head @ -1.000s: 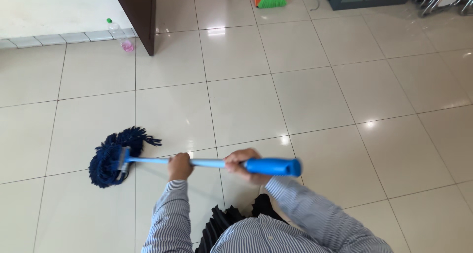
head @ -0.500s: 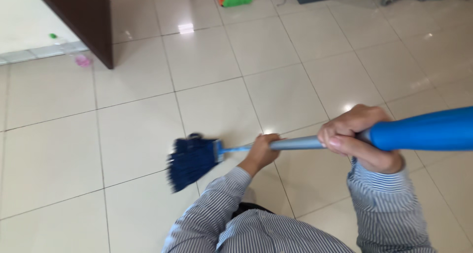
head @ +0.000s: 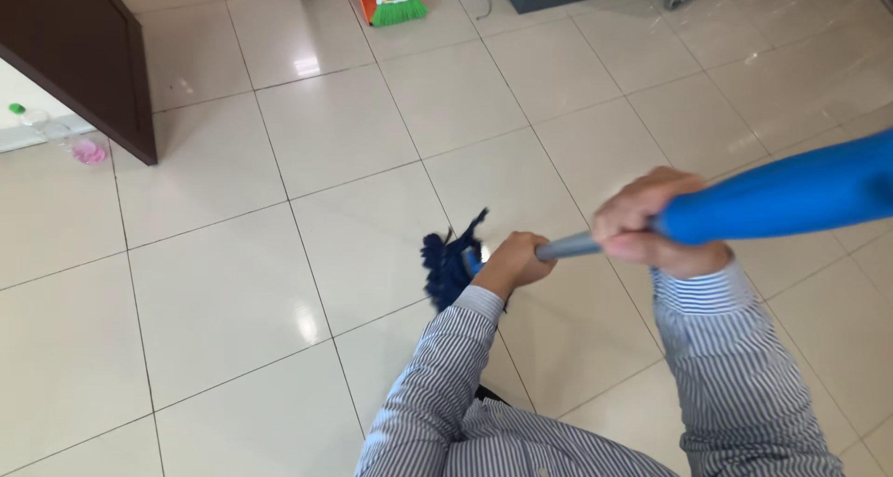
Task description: The person mops a tiled floor by moving a blue-headed mop in multiple directions across the room.
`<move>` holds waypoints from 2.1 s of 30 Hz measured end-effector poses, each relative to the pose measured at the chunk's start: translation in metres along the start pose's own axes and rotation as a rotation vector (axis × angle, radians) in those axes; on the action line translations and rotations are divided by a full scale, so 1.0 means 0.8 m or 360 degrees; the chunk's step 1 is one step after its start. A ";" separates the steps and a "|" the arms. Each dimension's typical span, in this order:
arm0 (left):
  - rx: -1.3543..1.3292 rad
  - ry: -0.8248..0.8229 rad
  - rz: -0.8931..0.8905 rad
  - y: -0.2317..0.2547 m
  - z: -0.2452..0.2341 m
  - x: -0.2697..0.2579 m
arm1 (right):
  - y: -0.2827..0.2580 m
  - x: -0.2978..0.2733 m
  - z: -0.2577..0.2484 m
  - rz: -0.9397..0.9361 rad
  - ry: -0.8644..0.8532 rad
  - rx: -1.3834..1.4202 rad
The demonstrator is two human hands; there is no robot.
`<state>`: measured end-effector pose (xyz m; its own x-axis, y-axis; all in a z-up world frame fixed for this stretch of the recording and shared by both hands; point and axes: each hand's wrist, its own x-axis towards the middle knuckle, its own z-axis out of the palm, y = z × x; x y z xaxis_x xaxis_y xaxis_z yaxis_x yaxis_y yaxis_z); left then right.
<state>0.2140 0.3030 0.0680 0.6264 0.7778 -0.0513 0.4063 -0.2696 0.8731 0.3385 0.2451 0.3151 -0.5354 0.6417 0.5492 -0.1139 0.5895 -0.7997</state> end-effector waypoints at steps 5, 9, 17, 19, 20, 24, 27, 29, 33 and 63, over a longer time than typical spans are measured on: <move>0.0315 0.0049 -0.0106 -0.015 -0.052 -0.047 | 0.014 0.010 -0.019 -0.0124 0.0029 0.0545; 0.0446 0.0208 -0.0358 -0.112 -0.108 -0.099 | 0.102 0.029 0.040 -0.0171 0.0297 0.0963; 0.0949 0.0504 -0.0889 -0.366 -0.236 -0.289 | 0.307 0.058 0.245 0.0638 -0.0036 0.0271; 0.1041 0.0373 -0.1182 -0.405 -0.259 -0.323 | 0.343 0.055 0.298 0.0477 -0.0150 0.0394; 0.1038 0.0301 -0.1351 -0.419 -0.269 -0.325 | 0.357 0.058 0.313 0.0286 -0.0189 0.0504; 0.1093 0.0138 -0.1351 -0.431 -0.294 -0.305 | 0.377 0.076 0.299 0.0594 -0.0211 0.0241; 0.0980 0.0133 -0.1079 -0.406 -0.297 -0.249 | 0.350 0.105 0.231 0.0645 -0.0089 0.0081; 0.0863 0.0153 -0.0862 -0.381 -0.284 -0.208 | 0.312 0.120 0.190 0.0771 0.0032 0.0108; 0.0573 0.0447 -0.0253 -0.298 -0.225 -0.122 | 0.210 0.138 0.108 0.0598 0.0408 0.0408; 0.0250 0.0032 0.0127 -0.167 -0.320 0.027 | 0.178 0.250 0.035 -0.0107 0.0391 0.0503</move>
<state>0.0029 0.5008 0.0742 0.6479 0.7613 0.0262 0.4558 -0.4151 0.7873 0.1921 0.4438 0.3042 -0.3063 0.7276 0.6138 -0.4141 0.4787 -0.7742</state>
